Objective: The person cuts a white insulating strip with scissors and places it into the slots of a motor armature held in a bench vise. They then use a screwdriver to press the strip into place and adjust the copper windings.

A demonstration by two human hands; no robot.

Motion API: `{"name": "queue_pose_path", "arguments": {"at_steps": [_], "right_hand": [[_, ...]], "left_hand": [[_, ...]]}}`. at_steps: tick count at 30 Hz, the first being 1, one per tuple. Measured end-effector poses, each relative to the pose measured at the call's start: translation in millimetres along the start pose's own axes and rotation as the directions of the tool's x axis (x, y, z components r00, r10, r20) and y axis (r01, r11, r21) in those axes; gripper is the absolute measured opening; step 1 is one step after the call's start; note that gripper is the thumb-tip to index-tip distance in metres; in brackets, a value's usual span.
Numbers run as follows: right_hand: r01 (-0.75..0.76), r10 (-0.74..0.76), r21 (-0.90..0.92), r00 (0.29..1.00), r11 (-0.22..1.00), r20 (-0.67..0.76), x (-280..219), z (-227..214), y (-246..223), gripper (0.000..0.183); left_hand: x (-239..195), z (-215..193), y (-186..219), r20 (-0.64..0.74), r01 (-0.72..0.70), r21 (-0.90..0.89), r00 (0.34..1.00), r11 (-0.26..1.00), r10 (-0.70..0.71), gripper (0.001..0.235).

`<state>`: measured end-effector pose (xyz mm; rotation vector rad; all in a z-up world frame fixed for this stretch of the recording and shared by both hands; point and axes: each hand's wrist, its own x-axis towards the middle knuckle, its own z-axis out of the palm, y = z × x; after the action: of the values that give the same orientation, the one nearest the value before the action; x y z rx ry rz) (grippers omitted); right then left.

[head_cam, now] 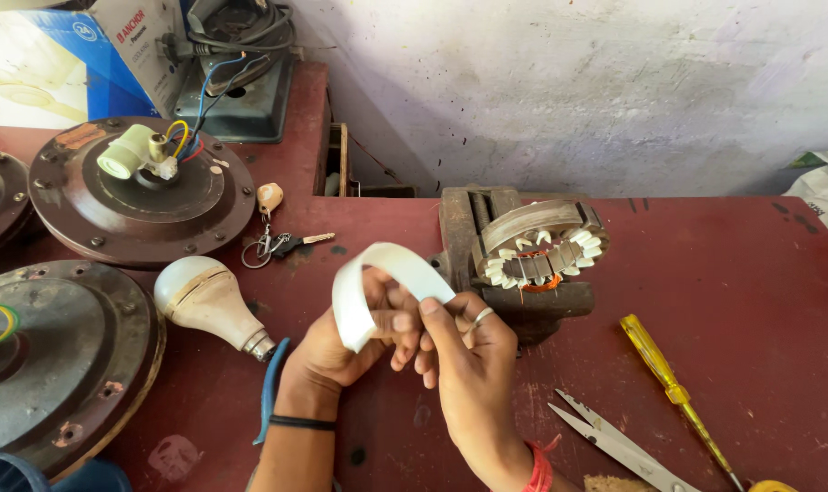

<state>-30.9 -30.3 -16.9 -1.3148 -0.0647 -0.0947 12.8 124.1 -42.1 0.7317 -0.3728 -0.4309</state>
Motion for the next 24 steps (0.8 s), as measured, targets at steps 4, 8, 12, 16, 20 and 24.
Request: {"name": "queue_pose_path", "arguments": {"at_steps": [4, 8, 12, 16, 20, 24], "right_hand": [[0.099, -0.094, -0.200, 0.995, 0.975, 0.036, 2, -4, 1, 0.012], [-0.117, 0.113, -0.209, 0.993, 0.971, -0.029, 7, -2, 2, 0.017], [-0.091, 0.096, -0.255, 0.995, 0.963, 0.005, 10, 3, -10, 0.012], [-0.236, 0.254, -0.358, 0.967, 0.903, 0.002, 10, 12, -32, 0.021], [-0.253, 0.480, -0.683, 0.862, 0.685, 0.163, -1, -17, -56, 0.025], [-0.103, 0.376, -0.704, 0.894, 0.702, 0.244, -34, -106, -69, 0.022]], "left_hand": [[11, 7, 0, -0.084, -0.082, 0.077, 0.993, 0.994, 0.089, 0.026], [13, 6, 1, -0.297, -0.054, 0.300, 0.944, 0.952, 0.147, 0.022], [14, 0, -2, -0.269, -0.040, 0.274, 0.956, 0.961, 0.117, 0.015], [13, -7, -1, -0.406, -0.040, 0.210, 0.905, 0.977, 0.124, 0.014], [17, -5, 2, -0.574, -0.094, 0.143, 0.803, 0.985, 0.160, 0.014], [19, -5, 5, -0.605, -0.152, 0.134, 0.770, 0.979, 0.202, 0.014]]}}
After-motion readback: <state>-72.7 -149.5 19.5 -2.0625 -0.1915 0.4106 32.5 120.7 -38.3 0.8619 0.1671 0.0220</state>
